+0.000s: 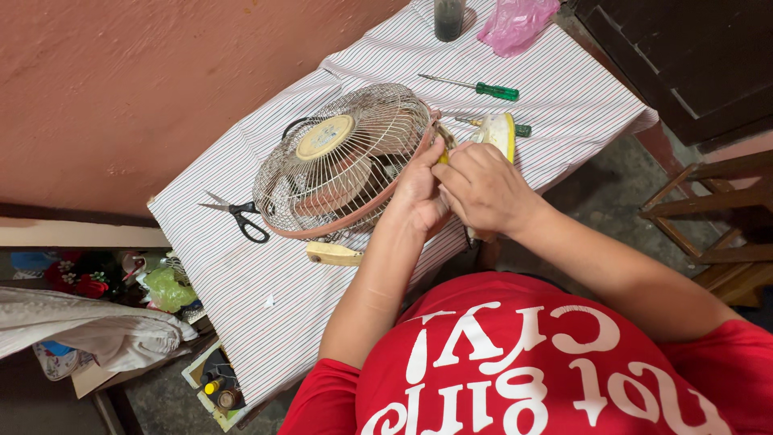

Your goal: The person uses a screwdriver to loosen and remove screws from the front cage of a table fan. They then detach the front cage and place it on the table.

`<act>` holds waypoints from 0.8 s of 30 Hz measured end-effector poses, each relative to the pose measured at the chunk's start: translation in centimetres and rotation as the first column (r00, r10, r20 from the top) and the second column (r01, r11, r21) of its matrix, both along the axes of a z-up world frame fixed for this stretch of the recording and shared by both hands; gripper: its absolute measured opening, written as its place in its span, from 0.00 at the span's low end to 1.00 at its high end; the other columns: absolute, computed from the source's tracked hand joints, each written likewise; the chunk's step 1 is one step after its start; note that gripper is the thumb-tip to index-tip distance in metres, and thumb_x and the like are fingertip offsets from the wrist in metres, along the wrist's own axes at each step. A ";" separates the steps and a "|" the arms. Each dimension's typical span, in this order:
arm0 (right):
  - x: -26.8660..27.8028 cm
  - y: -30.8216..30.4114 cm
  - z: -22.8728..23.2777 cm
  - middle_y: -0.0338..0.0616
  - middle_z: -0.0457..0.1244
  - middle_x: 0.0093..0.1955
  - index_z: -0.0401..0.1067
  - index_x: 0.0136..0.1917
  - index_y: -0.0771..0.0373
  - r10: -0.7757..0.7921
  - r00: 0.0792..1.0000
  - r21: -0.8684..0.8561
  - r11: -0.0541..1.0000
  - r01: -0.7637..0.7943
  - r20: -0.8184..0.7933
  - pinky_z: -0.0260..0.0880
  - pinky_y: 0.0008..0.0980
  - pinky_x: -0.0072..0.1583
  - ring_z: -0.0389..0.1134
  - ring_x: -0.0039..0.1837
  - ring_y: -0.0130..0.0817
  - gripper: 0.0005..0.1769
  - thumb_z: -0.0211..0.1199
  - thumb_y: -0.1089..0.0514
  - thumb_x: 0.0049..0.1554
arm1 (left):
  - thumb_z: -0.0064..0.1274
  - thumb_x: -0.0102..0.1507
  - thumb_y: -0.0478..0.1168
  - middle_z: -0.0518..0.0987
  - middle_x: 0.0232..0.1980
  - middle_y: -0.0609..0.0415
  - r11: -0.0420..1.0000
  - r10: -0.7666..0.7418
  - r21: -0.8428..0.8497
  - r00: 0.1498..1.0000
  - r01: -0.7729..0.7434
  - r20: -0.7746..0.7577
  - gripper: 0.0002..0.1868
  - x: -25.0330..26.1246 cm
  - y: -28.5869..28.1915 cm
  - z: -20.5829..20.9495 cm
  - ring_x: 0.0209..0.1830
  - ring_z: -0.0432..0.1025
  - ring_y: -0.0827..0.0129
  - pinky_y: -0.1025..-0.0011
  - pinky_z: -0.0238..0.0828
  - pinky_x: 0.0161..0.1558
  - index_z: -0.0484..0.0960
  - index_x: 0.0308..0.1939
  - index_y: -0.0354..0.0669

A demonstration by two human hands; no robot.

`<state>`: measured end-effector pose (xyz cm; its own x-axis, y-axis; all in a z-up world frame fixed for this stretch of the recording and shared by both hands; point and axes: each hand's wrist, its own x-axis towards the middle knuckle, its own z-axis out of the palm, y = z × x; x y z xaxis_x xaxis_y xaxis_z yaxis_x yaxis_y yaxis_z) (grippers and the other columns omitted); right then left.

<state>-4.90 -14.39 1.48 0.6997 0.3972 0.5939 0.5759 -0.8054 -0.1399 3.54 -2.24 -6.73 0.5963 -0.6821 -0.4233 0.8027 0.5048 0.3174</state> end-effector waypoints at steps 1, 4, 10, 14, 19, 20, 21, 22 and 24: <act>-0.1 0.2 -0.1 0.50 0.63 0.50 0.73 0.56 0.67 -0.006 1.000 -0.002 1.000 0.006 -0.008 0.66 0.45 0.59 0.66 0.56 0.49 0.18 0.66 0.59 0.53 | 0.39 0.76 0.46 0.78 0.56 0.42 0.999 0.021 0.048 1.000 -0.021 -0.003 0.17 0.0 0.0 0.0 0.51 0.77 0.57 0.58 0.80 0.49 0.69 0.66 0.46; -0.5 0.7 -0.8 0.51 0.62 0.47 0.73 0.54 0.67 -0.055 0.998 0.028 0.998 0.054 0.007 0.66 0.45 0.56 0.65 0.53 0.49 0.17 0.66 0.59 0.52 | 0.34 0.74 0.47 0.78 0.57 0.41 0.994 0.046 0.105 0.998 -0.043 -0.033 0.19 -0.2 -0.3 0.2 0.54 0.75 0.55 0.56 0.76 0.55 0.68 0.65 0.45; -1.1 0.7 -1.9 0.48 0.63 0.43 0.72 0.58 0.69 -0.090 0.994 0.097 0.992 0.084 0.064 0.68 0.44 0.51 0.66 0.46 0.46 0.18 0.67 0.59 0.58 | 0.27 0.75 0.53 0.79 0.58 0.35 1.000 -0.029 -0.006 0.999 0.029 -0.034 0.31 0.0 -0.6 0.8 0.59 0.74 0.49 0.54 0.72 0.62 0.66 0.66 0.25; -0.9 0.6 -1.8 0.50 0.64 0.44 0.72 0.61 0.69 -0.084 0.994 0.040 0.996 0.081 0.071 0.69 0.43 0.52 0.67 0.47 0.46 0.17 0.65 0.63 0.59 | 0.32 0.74 0.51 0.79 0.57 0.40 0.996 0.002 0.089 1.000 -0.003 0.009 0.19 -0.4 0.1 1.7 0.53 0.76 0.55 0.62 0.77 0.48 0.66 0.66 0.54; -0.2 0.0 -0.2 0.51 0.64 0.49 0.71 0.60 0.68 -0.053 0.997 -0.002 0.999 0.054 0.051 0.68 0.42 0.56 0.68 0.53 0.47 0.19 0.64 0.59 0.57 | 0.41 0.76 0.51 0.78 0.51 0.49 0.986 0.008 0.168 0.998 -0.017 0.057 0.17 -0.8 0.6 2.4 0.45 0.75 0.63 0.66 0.79 0.37 0.69 0.66 0.54; -0.2 -0.1 0.1 0.51 0.64 0.49 0.71 0.60 0.68 -0.034 0.999 -0.014 0.999 0.035 0.028 0.68 0.43 0.57 0.67 0.53 0.47 0.19 0.64 0.59 0.57 | 0.43 0.78 0.50 0.78 0.51 0.48 0.996 0.014 0.087 0.997 -0.021 0.082 0.16 -0.8 0.6 2.3 0.45 0.75 0.63 0.66 0.79 0.40 0.69 0.67 0.51; -0.1 -0.2 0.3 0.51 0.63 0.50 0.71 0.59 0.68 -0.013 0.999 -0.032 0.999 0.014 0.033 0.67 0.44 0.58 0.67 0.54 0.47 0.18 0.64 0.59 0.56 | 0.44 0.80 0.49 0.78 0.51 0.48 1.000 0.024 0.005 0.994 -0.025 0.108 0.15 -0.7 0.6 2.2 0.45 0.74 0.62 0.65 0.79 0.42 0.69 0.68 0.48; 0.0 -0.2 0.5 0.51 0.63 0.50 0.71 0.58 0.67 0.007 0.999 -0.049 0.999 -0.006 0.037 0.66 0.44 0.60 0.66 0.55 0.48 0.18 0.64 0.59 0.55 | 0.42 0.78 0.48 0.78 0.52 0.46 0.999 0.022 0.037 0.997 -0.025 0.077 0.16 -0.6 0.5 2.0 0.48 0.75 0.61 0.64 0.80 0.45 0.69 0.68 0.47; 0.0 -0.4 0.8 0.50 0.63 0.50 0.71 0.57 0.67 0.039 0.999 -0.106 0.994 -0.035 0.036 0.66 0.45 0.62 0.66 0.56 0.48 0.19 0.64 0.57 0.54 | 0.37 0.74 0.45 0.79 0.55 0.42 0.995 0.017 0.102 1.000 -0.018 0.010 0.19 -0.5 0.3 1.5 0.53 0.77 0.57 0.60 0.80 0.51 0.68 0.67 0.46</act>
<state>-4.89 -14.83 2.24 0.6614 0.4842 0.5728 0.6087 -0.7927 -0.0328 3.06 -1.93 -5.21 0.6122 -0.6249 -0.4845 0.7907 0.4834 0.3757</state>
